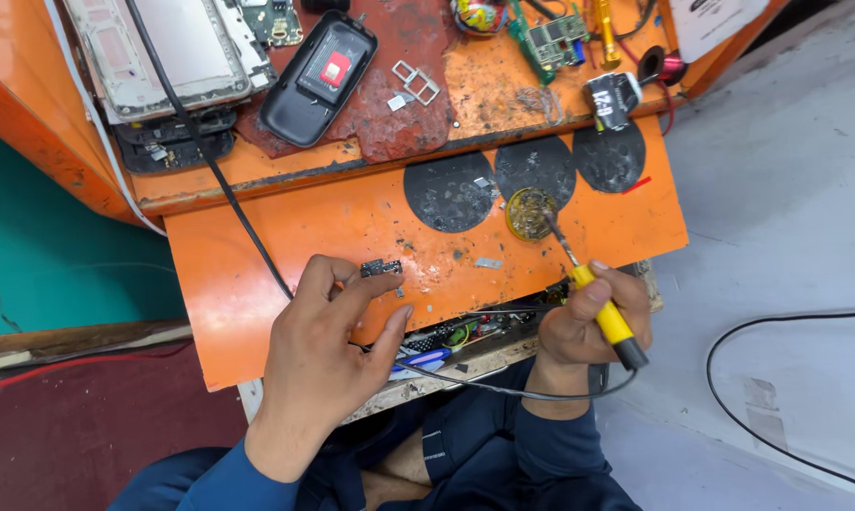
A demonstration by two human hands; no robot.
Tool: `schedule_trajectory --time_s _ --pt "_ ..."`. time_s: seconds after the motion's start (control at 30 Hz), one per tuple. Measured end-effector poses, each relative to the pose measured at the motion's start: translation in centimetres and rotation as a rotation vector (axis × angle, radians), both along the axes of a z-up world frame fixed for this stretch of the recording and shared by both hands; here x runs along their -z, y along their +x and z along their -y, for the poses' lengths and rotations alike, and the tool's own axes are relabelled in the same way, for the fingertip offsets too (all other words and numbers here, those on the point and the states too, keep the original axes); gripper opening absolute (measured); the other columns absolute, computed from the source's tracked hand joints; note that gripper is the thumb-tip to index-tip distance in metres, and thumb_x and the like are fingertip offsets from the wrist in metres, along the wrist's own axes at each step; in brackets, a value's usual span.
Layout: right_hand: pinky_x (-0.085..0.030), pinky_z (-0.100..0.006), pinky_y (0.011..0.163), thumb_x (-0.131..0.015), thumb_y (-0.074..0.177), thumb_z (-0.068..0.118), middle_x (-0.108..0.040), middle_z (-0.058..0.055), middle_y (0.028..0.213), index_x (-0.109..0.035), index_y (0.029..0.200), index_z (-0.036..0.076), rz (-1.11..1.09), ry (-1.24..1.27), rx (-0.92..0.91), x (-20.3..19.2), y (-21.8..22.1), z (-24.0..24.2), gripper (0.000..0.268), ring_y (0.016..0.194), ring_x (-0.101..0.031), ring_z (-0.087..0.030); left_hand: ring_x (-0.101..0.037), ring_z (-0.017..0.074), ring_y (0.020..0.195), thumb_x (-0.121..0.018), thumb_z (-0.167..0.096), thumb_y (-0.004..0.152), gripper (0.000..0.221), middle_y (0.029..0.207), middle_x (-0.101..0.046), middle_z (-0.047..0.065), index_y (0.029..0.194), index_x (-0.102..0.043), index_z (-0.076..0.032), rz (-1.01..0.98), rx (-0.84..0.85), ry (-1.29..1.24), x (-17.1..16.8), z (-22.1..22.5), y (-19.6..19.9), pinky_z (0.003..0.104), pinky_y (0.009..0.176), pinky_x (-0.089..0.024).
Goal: The person solders components onto a small circuit board using a soldering iron and wire.
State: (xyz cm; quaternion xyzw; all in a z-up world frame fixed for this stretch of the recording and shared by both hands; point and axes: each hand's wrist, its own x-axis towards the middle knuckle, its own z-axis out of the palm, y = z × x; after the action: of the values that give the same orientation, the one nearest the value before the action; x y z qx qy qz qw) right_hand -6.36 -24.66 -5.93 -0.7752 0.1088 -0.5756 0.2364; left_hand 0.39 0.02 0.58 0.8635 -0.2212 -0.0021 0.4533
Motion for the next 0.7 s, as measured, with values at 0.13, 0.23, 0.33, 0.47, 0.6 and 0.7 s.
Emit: schedule_trajectory --time_s 0.13,0.23,0.33,0.47,0.6,0.7 --pt "-0.045 -0.031 0.065 -0.061 0.111 0.032 -0.061 -0.010 0.078 -0.065 0.100 0.000 0.022 0.041 0.084 0.6 -0.1 0.4 0.034 0.064 -0.058 -0.018 -0.061 0.0209 0.069 -0.082 -0.018 0.078 0.033 0.104 -0.055 0.009 0.109 -0.076 -0.012 0.033 0.021 -0.030 0.2 0.0 0.1 0.035 0.058 -0.052" --pt "-0.046 -0.033 0.071 -0.060 0.115 0.031 -0.062 -0.011 0.083 -0.065 0.104 0.000 -0.008 -0.004 0.058 0.6 0.1 0.6 0.034 0.070 -0.059 -0.020 -0.062 0.0216 0.068 -0.082 -0.018 0.078 0.032 0.106 -0.055 0.009 0.108 -0.076 -0.013 -0.014 0.010 -0.015 0.2 0.1 0.1 0.036 0.058 -0.053" --pt "-0.046 -0.030 0.067 -0.060 0.116 0.030 -0.061 -0.012 0.086 -0.062 0.106 -0.002 0.013 0.045 -0.001 1.2 0.1 0.3 0.034 0.070 -0.059 -0.020 -0.063 0.0278 0.078 -0.081 -0.018 0.080 0.034 0.108 -0.054 0.012 0.113 -0.075 -0.012 0.054 0.017 -0.006 0.3 -0.3 0.2 0.039 0.064 -0.054" --pt "-0.047 -0.027 0.059 -0.060 0.114 0.029 -0.060 -0.014 0.091 -0.057 0.108 -0.004 0.065 0.162 -0.035 2.1 0.0 1.0 0.033 0.064 -0.057 -0.018 -0.066 0.0288 0.085 -0.077 -0.016 0.082 0.034 0.115 -0.055 0.014 0.115 -0.072 -0.010 0.037 0.056 -0.043 0.5 -0.6 0.1 0.040 0.070 -0.056" --pt "-0.044 -0.026 0.058 -0.059 0.116 0.029 -0.052 -0.009 0.085 -0.054 0.110 -0.002 0.102 0.225 -0.069 2.6 -0.4 1.4 0.032 0.060 -0.052 -0.016 -0.068 0.0293 0.089 -0.076 -0.014 0.082 0.032 0.118 -0.056 0.013 0.113 -0.072 -0.009 0.055 0.067 -0.045 0.3 -0.6 0.2 0.040 0.072 -0.057" --pt "-0.048 -0.027 0.061 -0.060 0.118 0.028 -0.059 -0.014 0.094 -0.055 0.112 -0.002 0.029 0.164 -0.044 2.5 -0.1 1.1 0.031 0.066 -0.057 -0.018 -0.069 0.0284 0.094 -0.075 -0.013 0.084 0.030 0.121 -0.056 0.012 0.113 -0.071 -0.008 0.074 0.075 -0.080 0.6 -0.8 0.1 0.040 0.074 -0.057"
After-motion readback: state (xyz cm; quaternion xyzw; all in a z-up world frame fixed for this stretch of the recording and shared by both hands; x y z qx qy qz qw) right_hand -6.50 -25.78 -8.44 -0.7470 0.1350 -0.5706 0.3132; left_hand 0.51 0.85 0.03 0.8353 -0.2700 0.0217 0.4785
